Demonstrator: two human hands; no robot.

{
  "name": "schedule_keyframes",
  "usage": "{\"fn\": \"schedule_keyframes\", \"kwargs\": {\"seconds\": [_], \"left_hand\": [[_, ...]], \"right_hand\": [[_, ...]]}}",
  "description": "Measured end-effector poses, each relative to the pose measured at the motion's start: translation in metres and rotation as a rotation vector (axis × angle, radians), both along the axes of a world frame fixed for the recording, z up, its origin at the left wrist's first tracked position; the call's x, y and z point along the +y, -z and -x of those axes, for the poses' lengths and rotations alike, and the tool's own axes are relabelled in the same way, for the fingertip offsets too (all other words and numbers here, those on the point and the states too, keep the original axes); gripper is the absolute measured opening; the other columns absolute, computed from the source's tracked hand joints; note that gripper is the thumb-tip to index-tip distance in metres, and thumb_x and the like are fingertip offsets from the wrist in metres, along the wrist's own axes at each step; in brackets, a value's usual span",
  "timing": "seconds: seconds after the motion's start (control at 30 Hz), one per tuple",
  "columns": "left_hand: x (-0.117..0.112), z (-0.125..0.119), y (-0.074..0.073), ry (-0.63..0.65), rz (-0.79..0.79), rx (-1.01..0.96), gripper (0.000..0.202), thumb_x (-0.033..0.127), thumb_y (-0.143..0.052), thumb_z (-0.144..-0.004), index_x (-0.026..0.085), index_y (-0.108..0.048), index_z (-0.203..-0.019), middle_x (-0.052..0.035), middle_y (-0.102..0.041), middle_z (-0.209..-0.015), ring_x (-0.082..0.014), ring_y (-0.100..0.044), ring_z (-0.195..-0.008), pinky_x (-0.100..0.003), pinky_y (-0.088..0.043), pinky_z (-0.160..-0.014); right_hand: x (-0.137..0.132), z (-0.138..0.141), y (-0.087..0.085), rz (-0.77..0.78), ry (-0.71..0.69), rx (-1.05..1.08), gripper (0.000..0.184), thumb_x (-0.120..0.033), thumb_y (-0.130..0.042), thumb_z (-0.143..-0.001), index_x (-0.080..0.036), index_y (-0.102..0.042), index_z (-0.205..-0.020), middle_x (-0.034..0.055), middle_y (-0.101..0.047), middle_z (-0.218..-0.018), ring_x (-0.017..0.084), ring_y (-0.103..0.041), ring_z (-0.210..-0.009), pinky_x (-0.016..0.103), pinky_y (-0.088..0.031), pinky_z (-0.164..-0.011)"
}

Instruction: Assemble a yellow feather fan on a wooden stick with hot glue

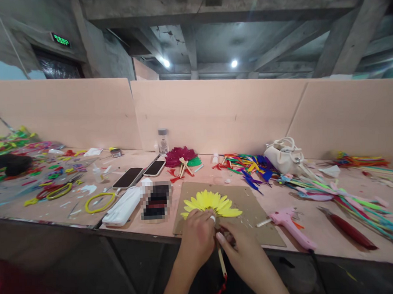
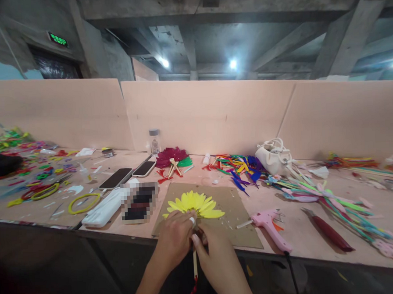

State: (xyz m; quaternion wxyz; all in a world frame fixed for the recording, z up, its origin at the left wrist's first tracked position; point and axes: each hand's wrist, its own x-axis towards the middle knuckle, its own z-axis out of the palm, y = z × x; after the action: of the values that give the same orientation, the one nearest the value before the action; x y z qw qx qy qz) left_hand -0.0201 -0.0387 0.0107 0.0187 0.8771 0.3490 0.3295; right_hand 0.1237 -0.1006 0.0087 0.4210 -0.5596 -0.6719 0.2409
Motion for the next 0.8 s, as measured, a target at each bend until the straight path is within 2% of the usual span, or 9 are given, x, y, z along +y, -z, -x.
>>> {"fn": "schedule_keyframes", "kwargs": {"seconds": [0.13,0.27,0.33,0.43,0.5,0.57,0.67,0.73,0.8], "left_hand": [[0.001,0.004,-0.001,0.030,0.020,0.027,0.034,0.004,-0.049,-0.086,0.019,-0.070,-0.108,-0.0130,-0.075,-0.115,-0.0300,-0.069,-0.107,-0.046,-0.047,-0.099],[0.003,0.008,-0.006,0.043,0.075,0.029,0.038,0.001,-0.045,-0.084,0.021,-0.071,-0.103,-0.0109,-0.077,-0.110,-0.0277,-0.070,-0.107,-0.047,-0.046,-0.105],[0.004,0.012,-0.008,0.071,0.108,0.019,0.039,0.000,-0.042,-0.086,0.022,-0.071,-0.100,-0.0090,-0.077,-0.108,-0.0249,-0.071,-0.107,-0.047,-0.042,-0.111],[0.005,0.018,-0.005,0.119,0.147,0.003,0.041,0.001,-0.039,-0.090,0.023,-0.071,-0.103,-0.0075,-0.077,-0.111,-0.0218,-0.070,-0.111,-0.049,-0.034,-0.119],[0.005,0.021,0.001,0.126,0.157,-0.019,0.046,0.001,-0.038,-0.090,0.022,-0.068,-0.117,-0.0091,-0.072,-0.126,-0.0222,-0.066,-0.120,-0.052,-0.031,-0.121],[0.006,0.022,0.007,0.127,0.162,-0.075,0.051,0.001,-0.039,-0.091,0.024,-0.064,-0.129,-0.0090,-0.066,-0.138,-0.0226,-0.061,-0.128,-0.054,-0.031,-0.121],[0.009,0.020,0.008,0.066,0.129,-0.297,0.042,0.011,-0.048,-0.094,0.027,-0.067,-0.127,-0.0096,-0.069,-0.132,-0.0256,-0.063,-0.124,-0.049,-0.046,-0.111],[0.009,0.019,0.001,-0.050,0.075,-0.519,0.029,0.020,-0.059,-0.092,0.026,-0.073,-0.117,-0.0100,-0.076,-0.108,-0.0264,-0.070,-0.102,-0.041,-0.058,-0.091],[0.004,0.023,-0.011,-0.156,0.005,-0.690,0.022,0.024,-0.066,-0.090,0.026,-0.075,-0.109,-0.0067,-0.074,-0.088,-0.0237,-0.071,-0.081,-0.034,-0.060,-0.075]], "right_hand": [[-0.003,0.000,0.002,0.009,0.008,-0.044,0.020,-0.028,-0.049,-0.095,-0.019,-0.066,-0.100,0.0068,-0.068,-0.092,0.024,-0.062,-0.083,0.032,-0.045,-0.076],[-0.004,0.007,0.003,-0.019,0.051,-0.216,0.018,-0.021,-0.050,-0.092,-0.018,-0.064,-0.103,0.0082,-0.066,-0.092,0.026,-0.062,-0.085,0.034,-0.045,-0.075],[-0.003,0.012,0.005,-0.028,0.090,-0.324,0.031,-0.016,-0.050,-0.090,-0.018,-0.063,-0.118,0.0112,-0.068,-0.103,0.028,-0.064,-0.095,0.034,-0.047,-0.079],[0.004,0.020,0.007,0.004,0.144,-0.440,0.058,-0.008,-0.048,-0.088,-0.016,-0.049,-0.145,0.0160,-0.064,-0.129,0.030,-0.063,-0.111,0.035,-0.048,-0.087],[0.011,0.023,0.010,0.041,0.151,-0.482,0.064,-0.006,-0.045,-0.088,-0.012,-0.041,-0.152,0.0184,-0.062,-0.132,0.031,-0.065,-0.111,0.035,-0.049,-0.086],[0.017,0.023,0.012,0.056,0.128,-0.479,0.064,-0.006,-0.043,-0.088,-0.009,-0.039,-0.152,0.0192,-0.065,-0.126,0.031,-0.068,-0.105,0.035,-0.050,-0.082],[0.025,0.020,0.012,0.066,0.154,-0.454,0.061,-0.008,-0.047,-0.087,-0.006,-0.043,-0.148,0.0181,-0.070,-0.113,0.031,-0.069,-0.097,0.035,-0.050,-0.079],[0.031,0.020,0.010,0.069,0.207,-0.468,0.061,-0.010,-0.050,-0.086,-0.008,-0.045,-0.147,0.0175,-0.070,-0.110,0.031,-0.068,-0.095,0.035,-0.049,-0.079],[0.038,0.020,0.007,0.061,0.248,-0.485,0.062,-0.011,-0.053,-0.085,-0.010,-0.046,-0.147,0.0172,-0.069,-0.112,0.032,-0.067,-0.099,0.035,-0.049,-0.081]]}}
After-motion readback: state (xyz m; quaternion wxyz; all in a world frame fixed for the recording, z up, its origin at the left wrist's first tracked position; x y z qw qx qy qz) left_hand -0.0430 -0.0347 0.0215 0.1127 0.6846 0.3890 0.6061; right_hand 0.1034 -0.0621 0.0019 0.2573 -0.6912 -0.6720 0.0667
